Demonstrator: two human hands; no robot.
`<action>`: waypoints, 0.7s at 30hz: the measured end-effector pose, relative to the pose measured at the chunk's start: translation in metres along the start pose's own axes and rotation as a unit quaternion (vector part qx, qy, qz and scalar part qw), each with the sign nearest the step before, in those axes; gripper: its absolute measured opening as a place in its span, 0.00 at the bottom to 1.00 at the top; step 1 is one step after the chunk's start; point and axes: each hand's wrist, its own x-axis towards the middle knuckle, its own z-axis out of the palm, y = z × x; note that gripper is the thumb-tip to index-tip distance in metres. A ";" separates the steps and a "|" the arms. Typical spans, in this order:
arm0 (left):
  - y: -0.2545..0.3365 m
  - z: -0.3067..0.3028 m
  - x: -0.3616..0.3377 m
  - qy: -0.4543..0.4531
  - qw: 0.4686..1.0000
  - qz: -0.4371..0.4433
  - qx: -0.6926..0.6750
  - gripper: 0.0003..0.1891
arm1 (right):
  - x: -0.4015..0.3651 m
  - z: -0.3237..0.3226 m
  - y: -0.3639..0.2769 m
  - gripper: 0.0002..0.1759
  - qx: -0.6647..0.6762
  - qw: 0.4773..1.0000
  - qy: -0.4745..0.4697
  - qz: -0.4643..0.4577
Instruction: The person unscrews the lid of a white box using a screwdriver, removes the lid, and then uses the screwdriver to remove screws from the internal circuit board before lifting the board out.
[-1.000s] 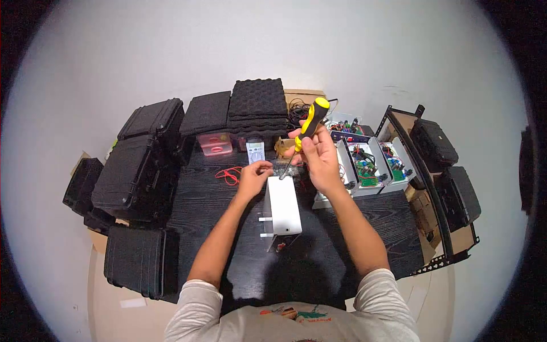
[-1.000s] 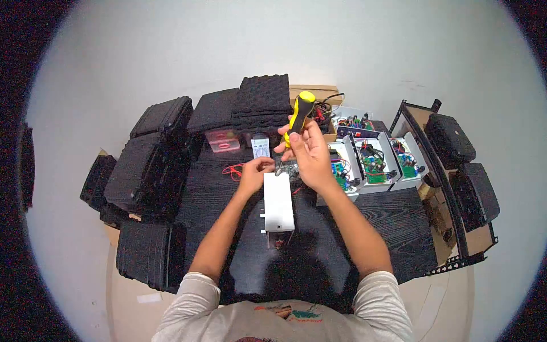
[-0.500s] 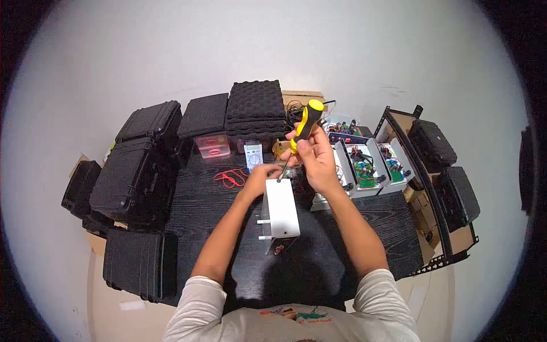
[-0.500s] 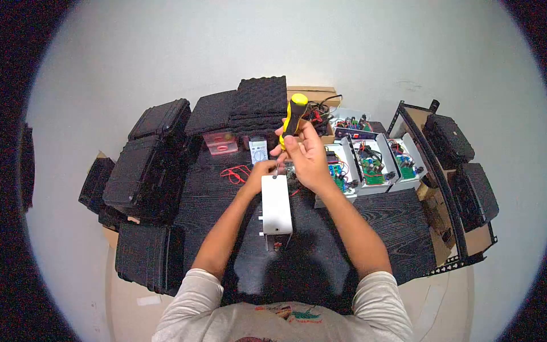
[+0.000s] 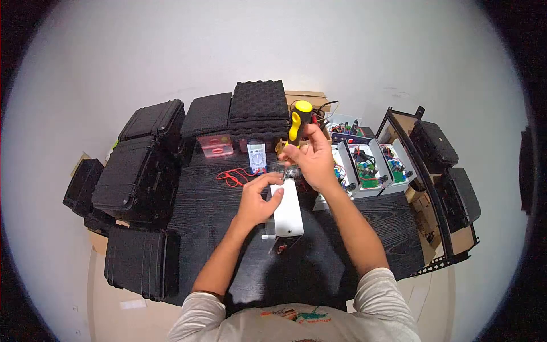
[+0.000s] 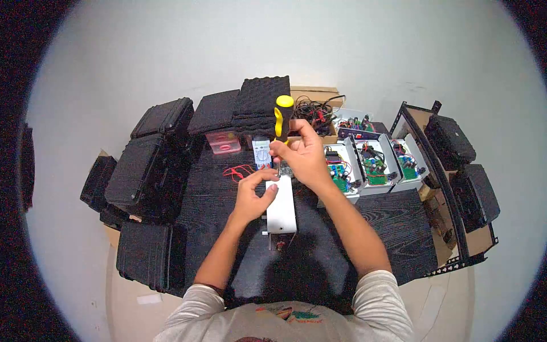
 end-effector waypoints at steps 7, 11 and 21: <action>-0.004 -0.001 -0.003 -0.003 1.000 -0.017 -0.008 0.09 | 0.013 0.002 -0.011 0.18 0.128 0.983 0.010 0.127; -0.003 -0.002 -0.002 -0.005 1.000 -0.018 -0.018 0.09 | 0.015 0.000 -0.001 0.23 0.156 0.984 -0.011 0.087; -0.001 -0.004 -0.002 -0.019 0.999 -0.036 -0.005 0.10 | 0.016 0.004 -0.007 0.24 0.213 0.967 -0.006 0.138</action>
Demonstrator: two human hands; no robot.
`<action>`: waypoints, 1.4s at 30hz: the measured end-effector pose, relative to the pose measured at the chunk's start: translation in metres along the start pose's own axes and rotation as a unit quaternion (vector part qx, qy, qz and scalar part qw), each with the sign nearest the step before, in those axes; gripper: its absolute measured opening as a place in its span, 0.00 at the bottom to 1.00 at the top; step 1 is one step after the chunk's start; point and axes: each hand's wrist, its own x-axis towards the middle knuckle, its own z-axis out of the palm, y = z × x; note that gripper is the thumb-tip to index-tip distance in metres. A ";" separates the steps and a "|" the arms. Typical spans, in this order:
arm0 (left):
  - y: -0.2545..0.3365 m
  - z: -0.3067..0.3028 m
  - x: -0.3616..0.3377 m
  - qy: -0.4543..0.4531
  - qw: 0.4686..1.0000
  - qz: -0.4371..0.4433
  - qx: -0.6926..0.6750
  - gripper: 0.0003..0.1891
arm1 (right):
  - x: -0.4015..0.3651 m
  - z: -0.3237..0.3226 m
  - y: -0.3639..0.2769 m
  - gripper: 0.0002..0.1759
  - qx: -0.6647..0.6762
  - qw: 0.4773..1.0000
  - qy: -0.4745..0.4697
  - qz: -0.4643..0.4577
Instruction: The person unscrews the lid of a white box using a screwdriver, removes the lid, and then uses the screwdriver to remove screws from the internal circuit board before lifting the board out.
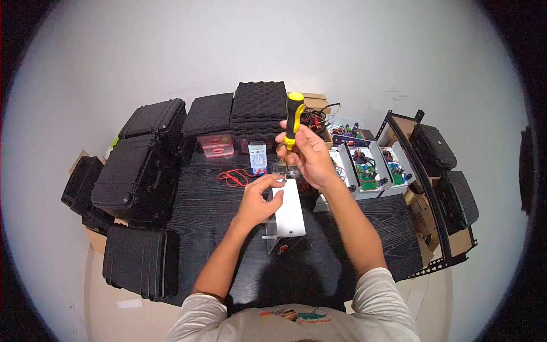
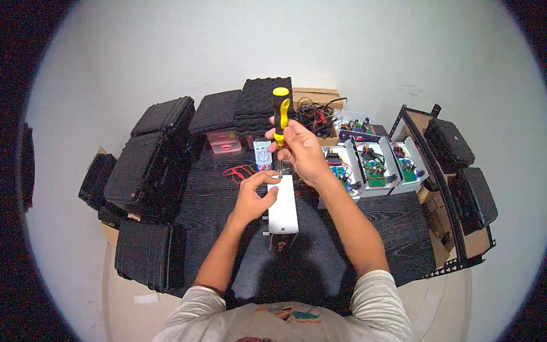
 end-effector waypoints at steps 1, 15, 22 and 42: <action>-0.002 0.000 0.000 0.001 1.000 0.000 0.000 0.10 | 0.000 0.000 -0.002 0.23 0.032 0.999 -0.005 0.002; -0.002 -0.001 0.001 -0.003 1.000 0.002 0.005 0.10 | -0.003 0.005 0.001 0.20 -0.045 0.997 0.026 -0.053; -0.003 -0.002 0.001 -0.010 1.000 -0.005 0.005 0.10 | -0.005 -0.005 -0.001 0.17 -0.092 0.995 0.038 -0.030; 0.001 -0.004 0.001 -0.014 1.000 0.004 0.025 0.10 | 0.001 0.001 0.005 0.18 -0.144 0.986 0.036 -0.071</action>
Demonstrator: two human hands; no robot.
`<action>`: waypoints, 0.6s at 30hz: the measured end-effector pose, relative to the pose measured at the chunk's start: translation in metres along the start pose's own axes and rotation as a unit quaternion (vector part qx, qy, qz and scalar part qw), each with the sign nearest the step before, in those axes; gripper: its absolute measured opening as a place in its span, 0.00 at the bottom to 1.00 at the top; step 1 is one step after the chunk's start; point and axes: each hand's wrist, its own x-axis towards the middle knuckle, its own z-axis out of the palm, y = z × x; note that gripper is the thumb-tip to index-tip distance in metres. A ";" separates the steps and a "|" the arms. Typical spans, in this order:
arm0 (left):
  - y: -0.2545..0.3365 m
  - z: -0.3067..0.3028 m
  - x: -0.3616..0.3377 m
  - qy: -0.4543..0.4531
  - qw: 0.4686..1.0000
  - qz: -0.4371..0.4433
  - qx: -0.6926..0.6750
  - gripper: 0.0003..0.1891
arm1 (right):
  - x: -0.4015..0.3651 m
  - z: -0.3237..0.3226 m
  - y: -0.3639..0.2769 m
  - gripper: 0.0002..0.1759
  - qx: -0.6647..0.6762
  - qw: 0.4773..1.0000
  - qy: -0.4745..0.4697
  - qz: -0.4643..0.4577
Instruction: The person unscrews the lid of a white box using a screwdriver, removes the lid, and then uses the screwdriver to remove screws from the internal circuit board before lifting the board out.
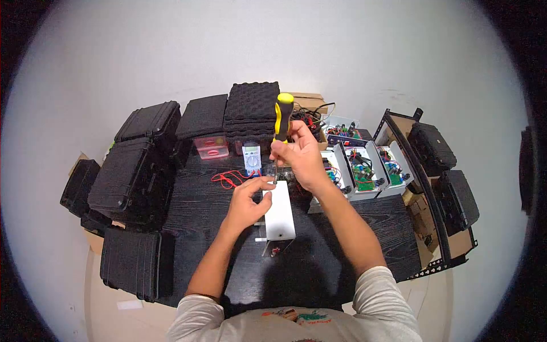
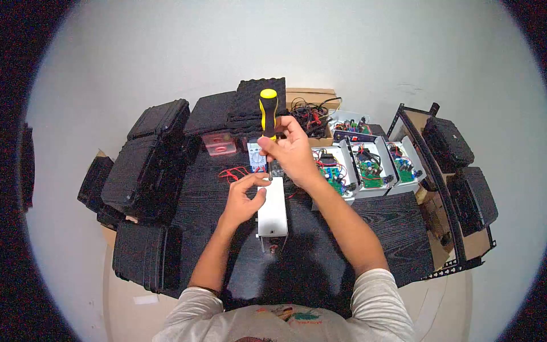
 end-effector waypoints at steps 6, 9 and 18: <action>-0.004 0.001 -0.001 0.002 1.000 -0.001 0.002 0.10 | 0.005 -0.004 -0.008 0.20 0.103 0.991 -0.035 0.073; -0.005 0.002 -0.001 0.002 1.000 0.003 0.006 0.11 | 0.002 -0.002 -0.007 0.18 0.120 0.992 -0.020 0.039; -0.002 0.001 -0.002 0.011 1.000 -0.002 0.008 0.11 | 0.001 0.000 -0.008 0.20 0.098 0.994 -0.012 0.049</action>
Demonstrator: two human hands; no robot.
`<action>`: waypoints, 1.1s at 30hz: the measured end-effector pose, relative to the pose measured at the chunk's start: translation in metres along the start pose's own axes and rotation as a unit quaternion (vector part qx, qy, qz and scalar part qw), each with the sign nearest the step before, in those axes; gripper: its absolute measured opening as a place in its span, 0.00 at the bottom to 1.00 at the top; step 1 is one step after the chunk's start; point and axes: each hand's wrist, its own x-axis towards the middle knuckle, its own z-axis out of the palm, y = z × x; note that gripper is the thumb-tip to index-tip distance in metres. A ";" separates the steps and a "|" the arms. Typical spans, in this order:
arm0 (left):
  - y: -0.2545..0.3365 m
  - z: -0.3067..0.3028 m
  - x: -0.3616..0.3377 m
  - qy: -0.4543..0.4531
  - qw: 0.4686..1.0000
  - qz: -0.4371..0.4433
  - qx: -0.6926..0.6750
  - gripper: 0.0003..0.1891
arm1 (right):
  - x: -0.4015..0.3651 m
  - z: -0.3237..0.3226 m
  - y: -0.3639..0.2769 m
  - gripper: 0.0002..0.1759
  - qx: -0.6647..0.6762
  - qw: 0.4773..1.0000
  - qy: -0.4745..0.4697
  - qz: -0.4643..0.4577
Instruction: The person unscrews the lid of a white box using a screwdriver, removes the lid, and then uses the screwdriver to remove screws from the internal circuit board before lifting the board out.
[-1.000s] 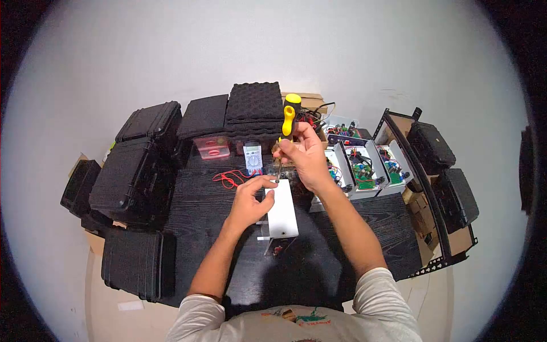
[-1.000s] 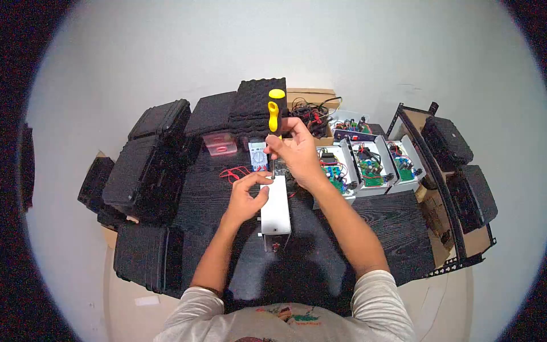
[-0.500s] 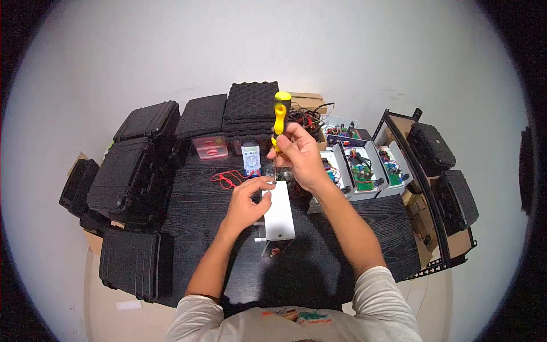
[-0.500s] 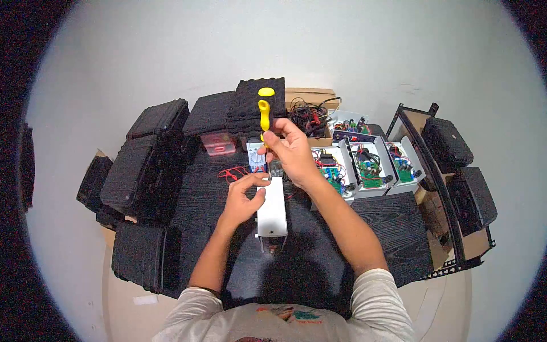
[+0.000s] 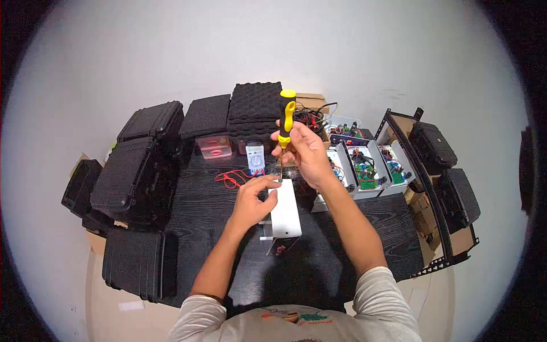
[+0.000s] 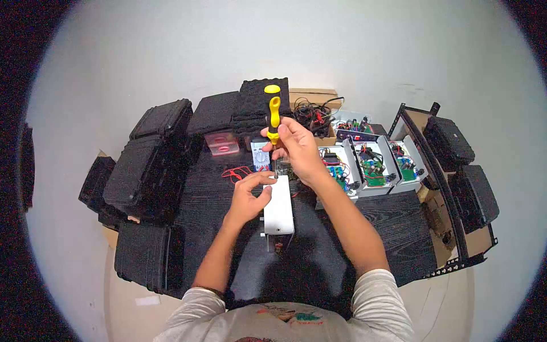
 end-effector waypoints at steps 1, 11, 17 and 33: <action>0.001 0.000 0.001 -0.002 1.000 -0.003 -0.004 0.11 | 0.000 -0.001 0.000 0.20 -0.003 1.000 -0.004 -0.002; -0.005 0.001 -0.001 0.003 1.000 0.004 0.000 0.11 | -0.001 0.004 0.003 0.20 -0.028 1.000 0.006 0.003; 0.000 0.001 0.001 -0.004 1.000 -0.002 -0.001 0.11 | -0.004 0.009 -0.002 0.14 -0.089 0.994 0.029 -0.049; -0.004 0.000 0.000 -0.024 1.000 0.009 0.003 0.11 | -0.002 0.001 0.007 0.19 -0.118 0.991 0.008 -0.059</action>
